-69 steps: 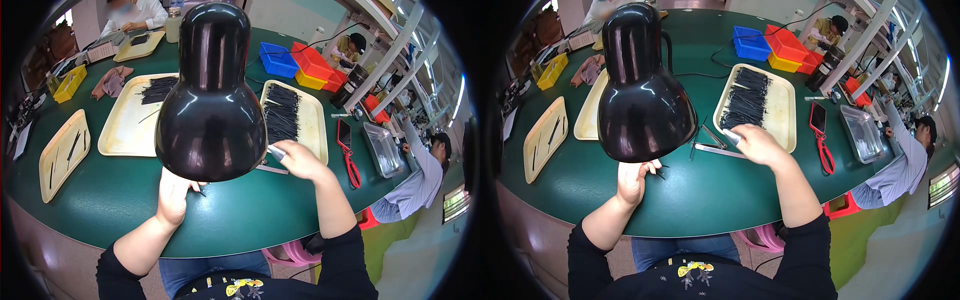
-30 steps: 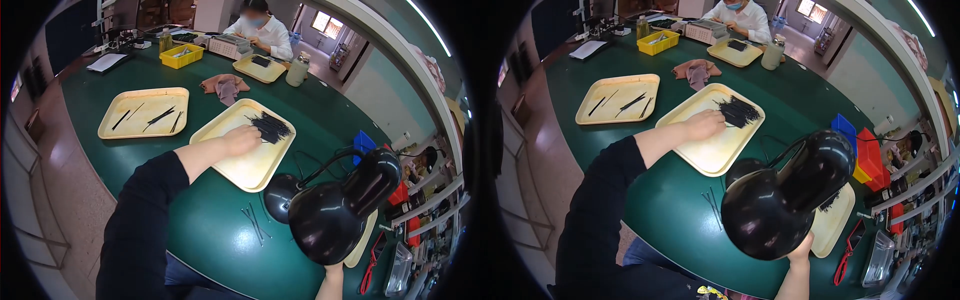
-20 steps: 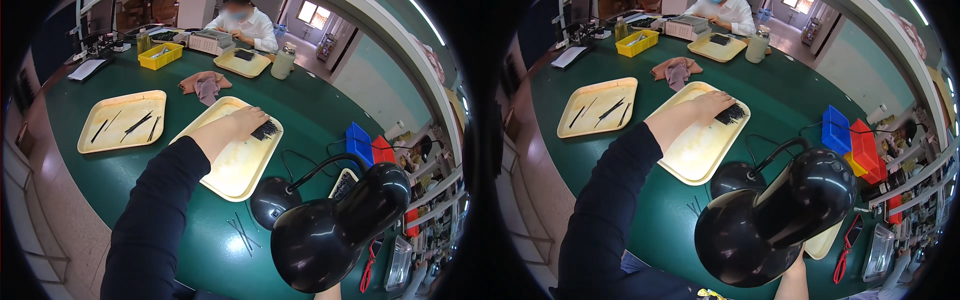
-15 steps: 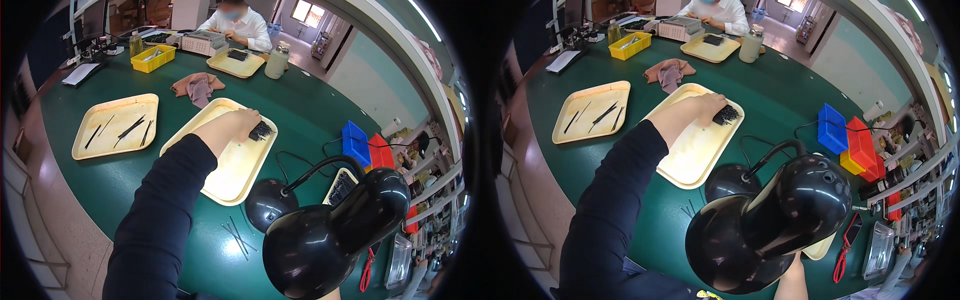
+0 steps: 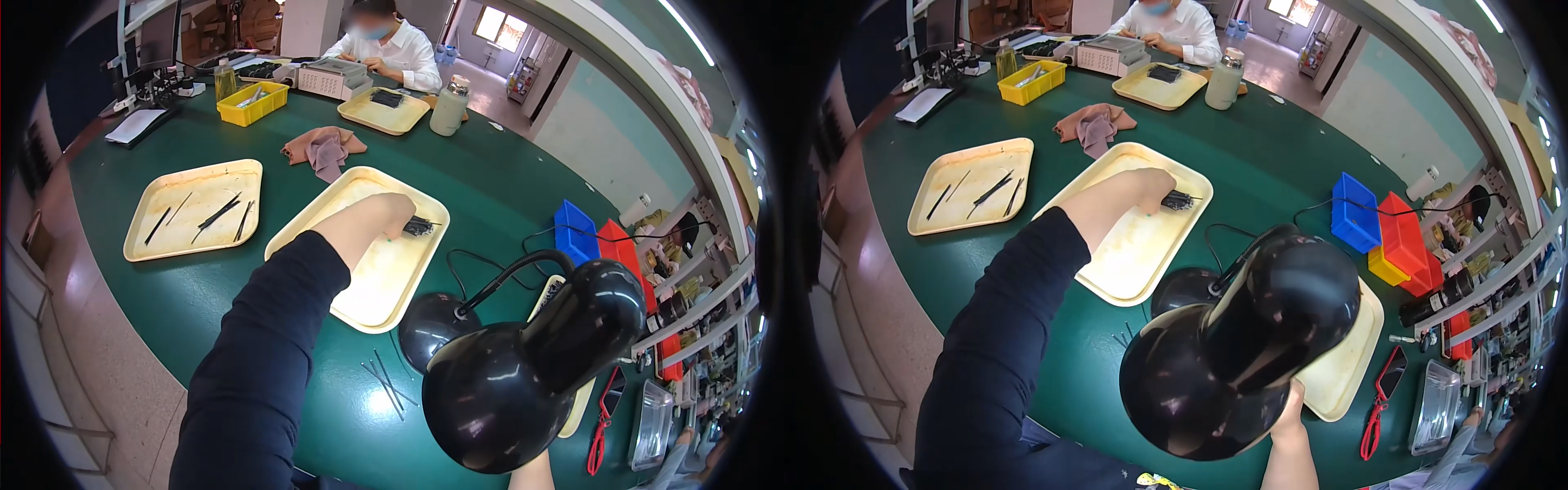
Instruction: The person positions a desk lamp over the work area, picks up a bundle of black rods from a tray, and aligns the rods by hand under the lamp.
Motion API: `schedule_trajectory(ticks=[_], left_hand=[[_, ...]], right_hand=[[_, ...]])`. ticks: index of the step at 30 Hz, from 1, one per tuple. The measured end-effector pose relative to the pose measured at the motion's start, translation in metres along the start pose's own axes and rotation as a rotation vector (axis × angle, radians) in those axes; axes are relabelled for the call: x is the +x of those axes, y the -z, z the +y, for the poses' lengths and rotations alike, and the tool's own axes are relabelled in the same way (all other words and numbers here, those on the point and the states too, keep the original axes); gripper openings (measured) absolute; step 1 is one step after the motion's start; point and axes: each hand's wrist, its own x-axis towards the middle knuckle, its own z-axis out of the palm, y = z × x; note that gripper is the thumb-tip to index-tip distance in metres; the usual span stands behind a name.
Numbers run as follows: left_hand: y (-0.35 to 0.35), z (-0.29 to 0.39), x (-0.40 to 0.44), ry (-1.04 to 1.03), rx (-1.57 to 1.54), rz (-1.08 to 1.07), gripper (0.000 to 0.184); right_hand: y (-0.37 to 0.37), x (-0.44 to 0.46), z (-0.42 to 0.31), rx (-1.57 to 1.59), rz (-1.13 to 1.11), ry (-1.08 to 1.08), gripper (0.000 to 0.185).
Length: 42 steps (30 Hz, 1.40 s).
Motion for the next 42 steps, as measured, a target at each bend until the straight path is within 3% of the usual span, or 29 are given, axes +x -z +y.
schedule_trajectory(ticks=[3, 9, 12, 14, 16, 18, 20, 23, 24, 27, 30, 32, 33, 34, 35, 36, 39, 42], left_hand=[[-0.031, -0.016, 0.008, -0.048, -0.098, 0.285, 0.034], [-0.047, -0.028, -0.056, -0.078, -0.539, 0.747, 0.034], [-0.038, -0.017, -0.123, -0.101, -1.122, 0.837, 0.022], [-0.040, -0.001, -0.167, -0.251, -1.397, 0.782, 0.013], [-0.050, 0.030, -0.206, -0.373, -1.480, 0.754, 0.008], [-0.072, 0.066, -0.234, -0.444, -1.485, 0.794, 0.010], [-0.096, 0.106, -0.260, -0.509, -1.617, 0.755, 0.014], [-0.131, 0.139, -0.274, -0.546, -1.575, 0.611, 0.020], [-0.153, 0.142, -0.263, -0.602, -1.408, 0.694, 0.021], [-0.167, 0.147, -0.259, -0.630, -1.272, 0.718, 0.018], [-0.159, 0.149, -0.267, -0.559, -1.239, 0.670, 0.019], [-0.163, 0.149, -0.267, -0.546, -1.241, 0.706, 0.025], [-0.173, 0.145, -0.260, -0.593, -1.057, 0.791, 0.031], [-0.184, 0.139, -0.251, -0.636, -0.868, 0.870, 0.036], [-0.194, 0.132, -0.246, -0.686, -0.723, 0.850, 0.044], [-0.191, 0.132, -0.249, -0.686, -0.832, 0.806, 0.043], [-0.177, 0.139, -0.261, -0.654, -1.172, 0.661, 0.038], [-0.187, 0.134, -0.252, -0.704, -0.883, 0.759, 0.034]], right_hand=[[-0.002, 0.002, -0.006, 0.000, 0.039, -0.016, 0.017], [-0.008, -0.002, -0.015, 0.007, 0.168, -0.036, 0.013], [-0.008, -0.006, -0.011, -0.015, 0.149, 0.063, 0.014], [-0.005, -0.011, -0.015, 0.025, 0.032, -0.048, 0.008], [-0.013, -0.012, -0.015, 0.069, 0.042, 0.049, 0.009], [-0.018, -0.011, -0.036, 0.141, 0.025, -0.038, 0.009], [-0.026, -0.014, -0.042, 0.263, 0.000, -0.067, 0.027], [-0.038, -0.012, -0.065, 0.303, -0.028, -0.022, 0.032], [-0.045, -0.012, -0.069, 0.292, -0.021, 0.038, 0.035], [-0.046, 0.005, -0.110, 0.044, -0.127, 0.350, 0.057], [-0.058, 0.025, -0.134, 0.095, -0.092, 0.558, 0.072], [-0.064, 0.039, -0.146, 0.023, -0.187, 0.608, 0.074], [-0.068, 0.043, -0.150, -0.013, -0.235, 0.633, 0.075], [-0.079, 0.044, -0.145, -0.083, -0.427, 0.632, 0.077], [-0.089, 0.043, -0.135, -0.083, -0.456, 0.656, 0.075], [-0.096, 0.042, -0.128, -0.083, -0.486, 0.679, 0.073], [-0.088, 0.039, -0.129, 0.033, -0.299, 0.677, 0.068], [-0.086, 0.034, -0.128, 0.033, -0.423, 0.645, 0.064]])
